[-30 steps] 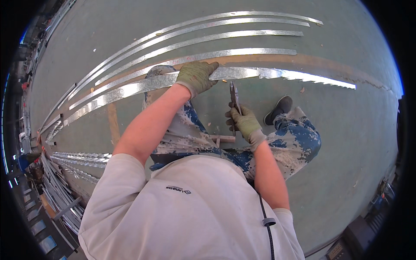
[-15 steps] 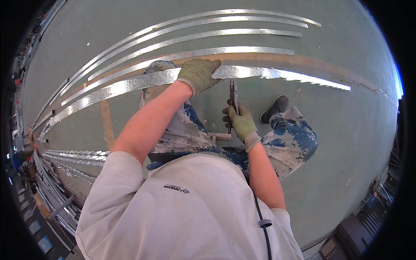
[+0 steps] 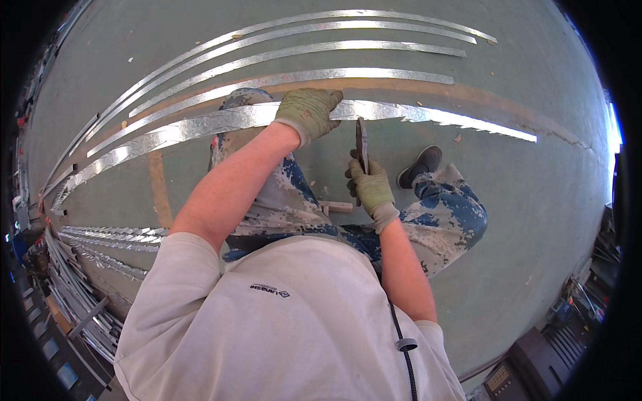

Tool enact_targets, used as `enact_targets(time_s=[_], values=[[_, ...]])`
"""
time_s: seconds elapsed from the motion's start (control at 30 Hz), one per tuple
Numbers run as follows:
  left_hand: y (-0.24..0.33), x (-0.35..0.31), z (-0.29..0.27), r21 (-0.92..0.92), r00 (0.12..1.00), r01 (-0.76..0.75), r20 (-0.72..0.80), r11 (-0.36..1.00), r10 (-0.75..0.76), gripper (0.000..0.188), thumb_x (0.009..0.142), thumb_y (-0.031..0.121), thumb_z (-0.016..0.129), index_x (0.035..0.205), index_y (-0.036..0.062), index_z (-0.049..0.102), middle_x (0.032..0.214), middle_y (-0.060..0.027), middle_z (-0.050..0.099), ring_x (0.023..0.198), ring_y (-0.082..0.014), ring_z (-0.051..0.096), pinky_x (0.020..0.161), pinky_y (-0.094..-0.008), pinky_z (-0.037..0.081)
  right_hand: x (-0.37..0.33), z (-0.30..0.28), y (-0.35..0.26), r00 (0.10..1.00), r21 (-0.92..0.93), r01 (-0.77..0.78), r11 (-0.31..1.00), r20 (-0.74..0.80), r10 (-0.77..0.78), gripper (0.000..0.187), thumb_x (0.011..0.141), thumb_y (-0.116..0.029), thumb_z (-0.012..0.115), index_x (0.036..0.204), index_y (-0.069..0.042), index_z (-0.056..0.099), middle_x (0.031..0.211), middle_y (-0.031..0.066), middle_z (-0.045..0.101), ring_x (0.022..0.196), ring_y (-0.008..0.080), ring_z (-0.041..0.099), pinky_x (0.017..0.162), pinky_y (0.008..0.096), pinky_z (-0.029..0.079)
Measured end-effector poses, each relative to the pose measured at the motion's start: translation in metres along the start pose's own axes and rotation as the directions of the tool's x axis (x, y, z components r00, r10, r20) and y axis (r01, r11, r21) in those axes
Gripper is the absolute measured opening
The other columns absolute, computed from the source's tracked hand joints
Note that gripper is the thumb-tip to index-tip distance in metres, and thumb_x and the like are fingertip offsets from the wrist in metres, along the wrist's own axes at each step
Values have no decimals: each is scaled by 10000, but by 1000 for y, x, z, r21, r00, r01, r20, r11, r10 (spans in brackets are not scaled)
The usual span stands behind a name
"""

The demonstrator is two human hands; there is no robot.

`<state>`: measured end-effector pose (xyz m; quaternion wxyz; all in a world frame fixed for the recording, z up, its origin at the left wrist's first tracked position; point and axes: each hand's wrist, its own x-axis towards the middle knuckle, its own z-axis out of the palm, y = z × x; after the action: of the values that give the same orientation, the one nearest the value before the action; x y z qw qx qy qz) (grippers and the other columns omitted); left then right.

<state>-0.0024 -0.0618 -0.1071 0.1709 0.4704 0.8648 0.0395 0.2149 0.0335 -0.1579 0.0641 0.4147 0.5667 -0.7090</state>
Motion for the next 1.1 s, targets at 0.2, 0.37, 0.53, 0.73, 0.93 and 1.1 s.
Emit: enact_targets(time_s=[0.2,0.37,0.53,0.73,0.93,1.1], values=[[5,1,-12,19,991,36,128,999,-38,626,960,399,740,1506,161,548,1332,-141,718,1247,-353,686,1023,-492,546,-6,-15,-14,919,475,-317,821,369,141,306,1003,-247,749,1273,-117,687,786,-23,568,557,78,473,469,258,358],[-3,2,-3,3,997,8,79,1000,-8,619,961,387,737,1499,147,549,1324,-153,718,1242,-350,688,1026,-487,545,-10,0,-29,959,258,-276,926,141,247,201,988,-236,736,1143,-120,684,748,-21,544,505,70,428,424,272,300],[-4,1,-2,-35,996,6,90,999,-3,609,970,383,731,1490,120,552,1319,-159,719,1237,-350,690,1024,-486,546,-7,15,-28,968,134,-246,960,-20,251,198,984,-186,683,1159,-93,681,731,-20,524,476,71,391,411,284,277],[-2,9,2,-29,991,6,134,1000,-2,567,973,385,740,1442,101,597,1241,-156,754,1195,-346,714,990,-485,571,21,15,7,967,-325,-125,937,-253,41,276,969,-243,665,1179,-65,688,861,144,682,622,271,608,555,423,466],[-1,18,11,-4,990,2,144,1000,-1,502,968,401,736,1367,105,670,1220,-146,770,1168,-337,733,985,-479,584,14,28,-11,897,-818,-198,540,-373,-236,378,966,-221,579,1246,20,664,1147,353,729,1122,512,705,989,512,561],[-1,23,22,19,998,-55,35,998,55,371,939,340,702,1209,101,790,1157,-157,799,1058,-336,776,912,-481,616,10,29,-24,894,-848,-253,465,-388,-223,411,954,-208,592,1293,21,634,1250,297,732,1221,477,690,1045,535,546]])
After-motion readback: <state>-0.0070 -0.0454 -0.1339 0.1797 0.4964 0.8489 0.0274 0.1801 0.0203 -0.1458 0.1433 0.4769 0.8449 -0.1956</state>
